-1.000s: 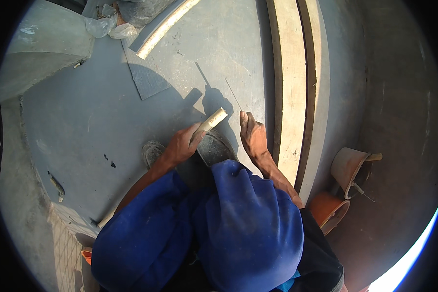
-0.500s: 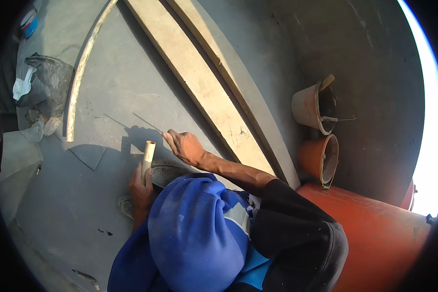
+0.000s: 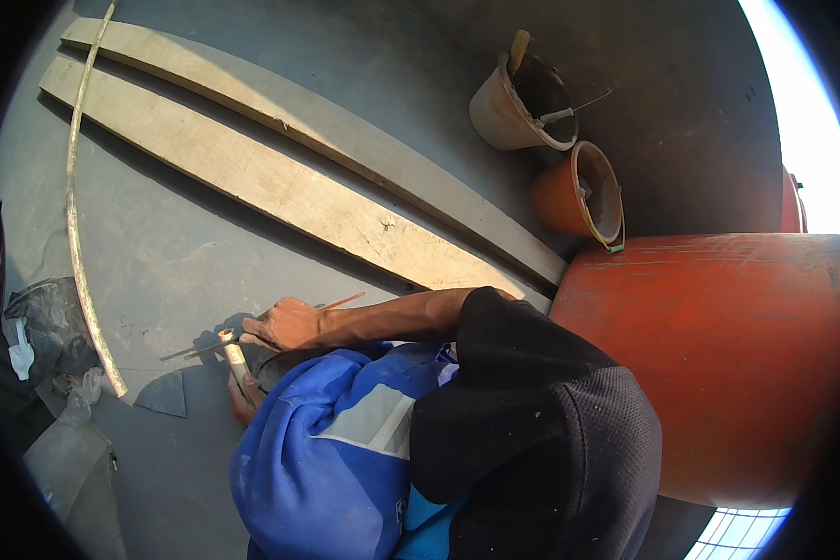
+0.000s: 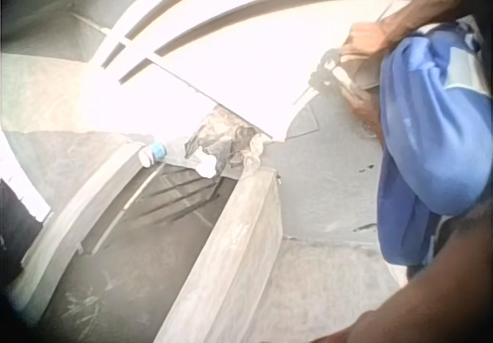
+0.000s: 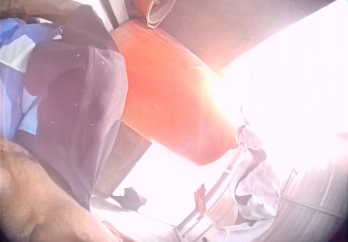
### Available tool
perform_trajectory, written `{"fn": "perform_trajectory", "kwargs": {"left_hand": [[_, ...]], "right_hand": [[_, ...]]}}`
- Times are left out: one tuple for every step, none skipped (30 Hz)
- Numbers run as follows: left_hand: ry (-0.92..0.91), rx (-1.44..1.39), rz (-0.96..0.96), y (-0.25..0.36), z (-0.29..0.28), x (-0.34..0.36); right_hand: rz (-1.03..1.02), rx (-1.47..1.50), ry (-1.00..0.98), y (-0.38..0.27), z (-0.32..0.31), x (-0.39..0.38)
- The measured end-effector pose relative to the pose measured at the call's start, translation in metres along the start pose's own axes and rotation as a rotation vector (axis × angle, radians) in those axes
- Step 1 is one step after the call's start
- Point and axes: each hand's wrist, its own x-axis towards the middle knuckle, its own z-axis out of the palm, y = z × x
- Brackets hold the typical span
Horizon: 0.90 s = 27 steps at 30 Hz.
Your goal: The person cuts a plastic pipe using a saw blade, applies glue to the pipe ends and fittings with an applicator, and connects the pipe to a plastic fitting by hand.
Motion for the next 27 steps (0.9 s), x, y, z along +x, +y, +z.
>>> {"fn": "perform_trajectory", "kwargs": {"left_hand": [[-0.121, -0.078, -0.108, 0.0, -0.007, 0.006], [-0.241, -0.153, -0.215, 0.002, -0.011, 0.011], [-0.24, -0.147, -0.218, 0.006, -0.018, 0.012], [-0.264, -0.3, -0.249, 0.012, -0.021, 0.017], [-0.283, -0.454, -0.277, 0.015, -0.024, 0.019], [-0.252, -0.453, -0.273, 0.014, -0.024, 0.021], [-0.344, -0.53, -0.324, 0.006, -0.027, 0.02], [-0.418, -0.602, -0.373, -0.004, -0.031, 0.023], [-0.415, -0.629, -0.364, -0.006, -0.032, 0.024], [-0.405, -0.651, -0.356, -0.005, -0.032, 0.022], [-0.405, -0.641, -0.34, -0.005, -0.03, 0.022], [-0.401, -0.632, -0.326, -0.004, -0.027, 0.021], [-0.418, -0.659, -0.32, 0.001, -0.025, 0.022], [-0.442, -0.691, -0.331, -0.001, -0.024, 0.023], [-0.389, -0.689, -0.312, -0.002, -0.025, 0.022], [-0.401, -0.698, -0.322, -0.005, -0.026, 0.018], [-0.415, -0.706, -0.333, -0.006, -0.029, 0.015], [-0.37, -0.705, -0.321, -0.005, -0.03, 0.014], [-0.368, -0.678, -0.305, -0.004, -0.032, 0.01], [-0.366, -0.649, -0.293, -0.002, -0.032, 0.008], [-0.326, -0.647, -0.293, -0.001, -0.032, 0.007], [-0.34, -0.59, -0.28, -0.002, -0.029, 0.007], [-0.352, -0.535, -0.271, -0.004, -0.028, 0.008], [-0.302, -0.534, -0.288, -0.006, -0.026, 0.006], [-0.3, -0.5, -0.215, -0.004, -0.02, 0.008], [-0.299, -0.462, -0.145, -0.004, -0.02, 0.009], [-0.265, -0.467, -0.158, -0.004, -0.024, 0.012]], "right_hand": [[-0.287, 0.031, -0.073, 0.004, 0.01, -0.004], [-0.277, -0.029, -0.067, 0.011, 0.019, -0.003], [-0.28, -0.022, -0.067, 0.006, 0.015, 0.001], [-0.072, 0.017, 0.09, 0.002, 0.003, 0.01], [0.133, 0.058, 0.244, -0.001, -0.004, 0.018], [0.072, 0.009, 0.207, -0.001, 0.003, 0.013], [-0.153, 0.023, 0.087, 0.002, 0.015, 0.007], [-0.32, -0.003, -0.003, 0.012, 0.035, 0.005], [-0.125, -0.047, 0.068, 0.009, 0.033, 0.01], [0.065, -0.081, 0.139, 0.007, 0.03, 0.016], [0.194, -0.068, 0.291, 0.022, 0.027, 0.024], [0.243, -0.044, 0.308, 0.015, 0.014, 0.023], [0.111, -0.055, 0.209, 0.013, 0.016, 0.014], [-0.008, -0.067, 0.094, 0.011, 0.028, 0.007], [-0.118, -0.059, -0.048, 0.009, 0.033, 0.002], [-0.035, -0.062, -0.059, 0.0, 0.026, 0.003], [0.119, -0.038, 0.08, 0.004, 0.028, 0.009], [0.275, -0.007, 0.217, 0.011, 0.028, 0.014], [0.313, 0.004, 0.253, 0.012, 0.024, 0.015], [0.216, -0.043, 0.228, 0.017, 0.027, 0.013], [0.162, -0.105, 0.205, 0.025, 0.036, 0.009], [0.102, -0.168, 0.176, 0.033, 0.044, 0.006], [0.152, -0.189, 0.097, 0.038, 0.041, 0.002], [0.104, -0.224, 0.149, 0.039, 0.04, -0.001], [0.057, -0.263, 0.202, 0.035, 0.033, 0.001], [0.014, -0.258, 0.18, 0.027, 0.031, 0.006], [-0.081, -0.17, 0.223, 0.016, 0.025, 0.009]]}}
